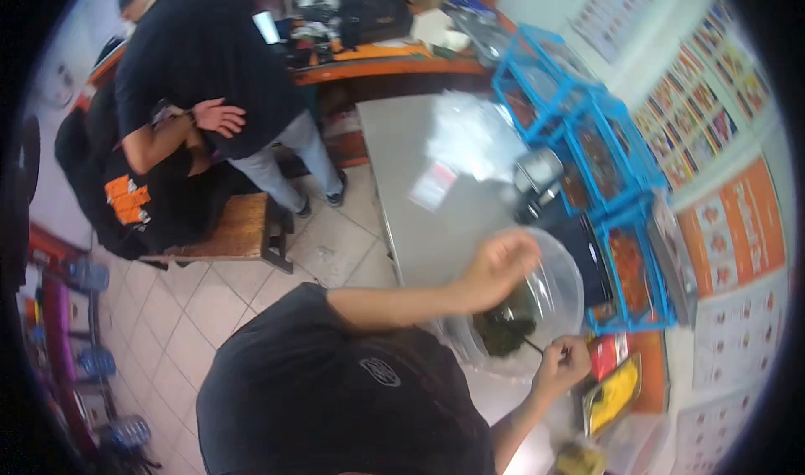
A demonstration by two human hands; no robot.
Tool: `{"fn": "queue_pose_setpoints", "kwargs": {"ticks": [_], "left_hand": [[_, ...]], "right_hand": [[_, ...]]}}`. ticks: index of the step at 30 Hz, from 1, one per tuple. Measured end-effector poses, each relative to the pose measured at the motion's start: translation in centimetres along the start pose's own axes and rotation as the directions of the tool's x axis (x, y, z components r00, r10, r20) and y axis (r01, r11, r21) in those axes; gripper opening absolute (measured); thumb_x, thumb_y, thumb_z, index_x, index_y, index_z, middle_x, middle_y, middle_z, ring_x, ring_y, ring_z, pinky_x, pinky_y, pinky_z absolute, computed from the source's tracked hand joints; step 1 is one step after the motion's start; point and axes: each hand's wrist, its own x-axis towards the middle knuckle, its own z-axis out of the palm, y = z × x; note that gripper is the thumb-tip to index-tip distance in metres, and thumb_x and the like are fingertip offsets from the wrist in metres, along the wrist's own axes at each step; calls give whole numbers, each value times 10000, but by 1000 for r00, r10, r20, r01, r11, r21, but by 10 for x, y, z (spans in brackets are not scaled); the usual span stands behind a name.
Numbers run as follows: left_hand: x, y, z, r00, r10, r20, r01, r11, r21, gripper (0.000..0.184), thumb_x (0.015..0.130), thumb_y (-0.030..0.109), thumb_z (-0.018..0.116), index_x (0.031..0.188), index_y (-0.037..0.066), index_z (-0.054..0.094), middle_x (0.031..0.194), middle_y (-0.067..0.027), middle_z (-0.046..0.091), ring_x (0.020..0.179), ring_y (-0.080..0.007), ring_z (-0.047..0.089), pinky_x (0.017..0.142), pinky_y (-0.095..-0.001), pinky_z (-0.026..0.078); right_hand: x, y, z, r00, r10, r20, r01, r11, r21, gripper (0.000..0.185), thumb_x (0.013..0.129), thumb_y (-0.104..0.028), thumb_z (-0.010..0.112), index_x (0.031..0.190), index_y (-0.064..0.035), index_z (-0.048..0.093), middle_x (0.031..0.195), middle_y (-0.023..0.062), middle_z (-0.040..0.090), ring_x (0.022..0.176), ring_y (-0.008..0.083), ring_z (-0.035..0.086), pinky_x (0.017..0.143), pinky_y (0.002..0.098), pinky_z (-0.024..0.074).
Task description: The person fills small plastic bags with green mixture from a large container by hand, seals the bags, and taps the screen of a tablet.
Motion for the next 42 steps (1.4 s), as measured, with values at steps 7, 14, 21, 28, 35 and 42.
{"fn": "queue_pose_setpoints", "kwargs": {"ticks": [7, 14, 21, 28, 35, 42], "left_hand": [[-7, -5, 6, 957, -183, 226, 175, 983, 52, 156, 924, 178, 585, 1005, 44, 592, 973, -21, 584, 922, -111, 544, 805, -272, 448], [73, -109, -189, 983, 68, -168, 158, 137, 978, 468, 914, 361, 516, 1309, 111, 502, 1386, -228, 387, 1335, -397, 266, 1101, -512, 175], [57, -146, -273, 958, -223, -179, 97, -337, 936, 575, 922, 334, 484, 1383, 5, 383, 1485, -152, 298, 1427, -297, 120, 1144, -525, -4], [59, -121, -279, 981, -182, -65, 3, -320, 947, 176, 790, 62, 573, 936, 41, 668, 1008, -118, 654, 1039, -274, 583, 1010, -432, 367], [68, -128, -285, 964, -177, -200, 192, -64, 979, 142, 773, 62, 589, 862, 79, 698, 918, -162, 663, 921, -339, 624, 813, -426, 499], [77, -99, -264, 970, 167, -174, 115, 315, 942, 94, 743, 13, 666, 716, 6, 576, 909, -193, 670, 806, -335, 651, 749, -404, 512]], "right_hand": [[3, -33, 19, 989, 63, 134, -81, 987, 138, 57, 817, -20, 615, 864, 10, 626, 795, 30, 608, 741, 107, 547, 695, 238, 431], [28, -3, -34, 968, 126, -215, -135, 991, -25, 127, 881, -63, 607, 976, 21, 623, 853, 40, 610, 767, 115, 537, 705, 245, 444], [33, -1, -37, 975, 182, -125, -189, 981, -49, 221, 908, -118, 581, 1084, 13, 609, 991, 76, 637, 849, 128, 572, 773, 271, 448], [25, 0, -27, 972, 196, -128, -194, 981, 26, 186, 904, -97, 571, 1038, 19, 626, 949, 70, 637, 830, 124, 569, 771, 267, 450], [20, 1, -26, 985, 166, -48, -165, 986, 22, 164, 886, -84, 586, 1003, 21, 633, 914, 68, 631, 809, 124, 566, 749, 269, 455], [18, -2, -23, 987, 155, -35, -154, 988, 11, 149, 873, -84, 605, 978, 17, 635, 877, 60, 623, 782, 122, 556, 728, 261, 448]]}}
